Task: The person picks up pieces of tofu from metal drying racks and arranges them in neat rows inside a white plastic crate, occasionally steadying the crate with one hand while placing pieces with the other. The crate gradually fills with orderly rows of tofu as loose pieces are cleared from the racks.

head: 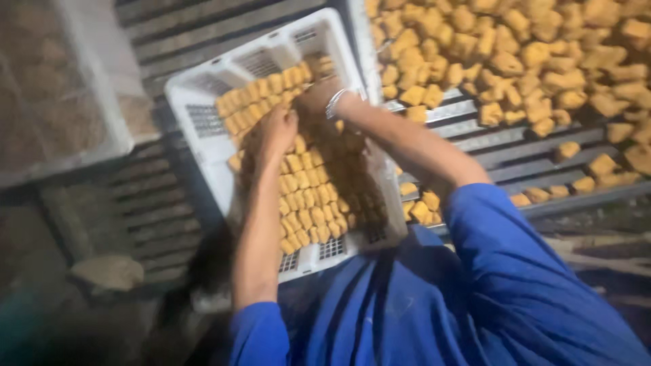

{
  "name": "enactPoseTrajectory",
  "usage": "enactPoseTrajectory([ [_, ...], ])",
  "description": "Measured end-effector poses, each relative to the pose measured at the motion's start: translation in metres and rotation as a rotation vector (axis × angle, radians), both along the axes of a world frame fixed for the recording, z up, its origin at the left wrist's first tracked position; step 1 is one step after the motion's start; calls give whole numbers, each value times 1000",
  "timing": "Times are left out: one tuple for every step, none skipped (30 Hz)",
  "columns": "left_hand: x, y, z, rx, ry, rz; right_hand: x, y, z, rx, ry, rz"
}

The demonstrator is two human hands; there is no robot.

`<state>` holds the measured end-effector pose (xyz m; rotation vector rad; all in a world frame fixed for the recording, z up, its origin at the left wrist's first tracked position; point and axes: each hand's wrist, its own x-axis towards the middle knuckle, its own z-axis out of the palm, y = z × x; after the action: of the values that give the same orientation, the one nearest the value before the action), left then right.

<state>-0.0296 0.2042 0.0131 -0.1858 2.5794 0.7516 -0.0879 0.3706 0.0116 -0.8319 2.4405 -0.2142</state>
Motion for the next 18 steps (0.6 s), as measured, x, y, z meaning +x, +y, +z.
enactPoseTrajectory([
  [-2, -1, -2, 14, 203, -85, 7, 0, -1, -54, 88, 1],
  [-2, 0, -3, 35, 396, -176, 17, 0, 0, -199, 109, -94],
  [-1, 1, -5, 5, 142, -85, 28, 3, 2, -342, 135, -187],
  [-1, -1, -5, -31, -104, 8, 40, 16, 6, -611, 270, -219],
  [1, -2, -5, -76, -64, -39, 53, 37, 10, -880, 406, -238],
  [5, -6, -4, -124, -25, -82, 64, 62, 14, -869, 452, -431],
  [9, -9, -4, -174, 19, -123, 78, 93, 18, -857, 501, -622],
  [12, -11, -5, -149, 70, -144, 78, 134, 20, -807, 767, -660],
  [16, -14, -7, -124, 117, -165, 85, 174, 20, -900, 645, -953],
  [18, -15, -11, -96, 173, -186, 89, 222, 20, -664, 896, -1014],
  [19, -16, -16, -109, 227, -183, 94, 263, 16, -431, 664, -1272],
  [20, -15, -22, -119, 286, -175, 105, 300, 11, -464, 980, -1260],
  [21, -15, -29, -129, 338, -168, 119, 323, 1, -271, 912, -1322],
  [23, -15, -34, -148, 355, -155, 133, 336, -11, -76, 824, -1376],
  [25, -15, -39, -168, 373, -142, 148, 333, -27, -122, 780, -1267],
  [24, -15, -43, -183, 396, -132, 164, 327, -38, -164, 742, -1160],
  [23, -15, -45, -181, 404, -133, 177, 317, -47, -130, 688, -1098],
  [24, -17, -46, -184, 404, -131, 192, 301, -58, -100, 623, -1033],
])
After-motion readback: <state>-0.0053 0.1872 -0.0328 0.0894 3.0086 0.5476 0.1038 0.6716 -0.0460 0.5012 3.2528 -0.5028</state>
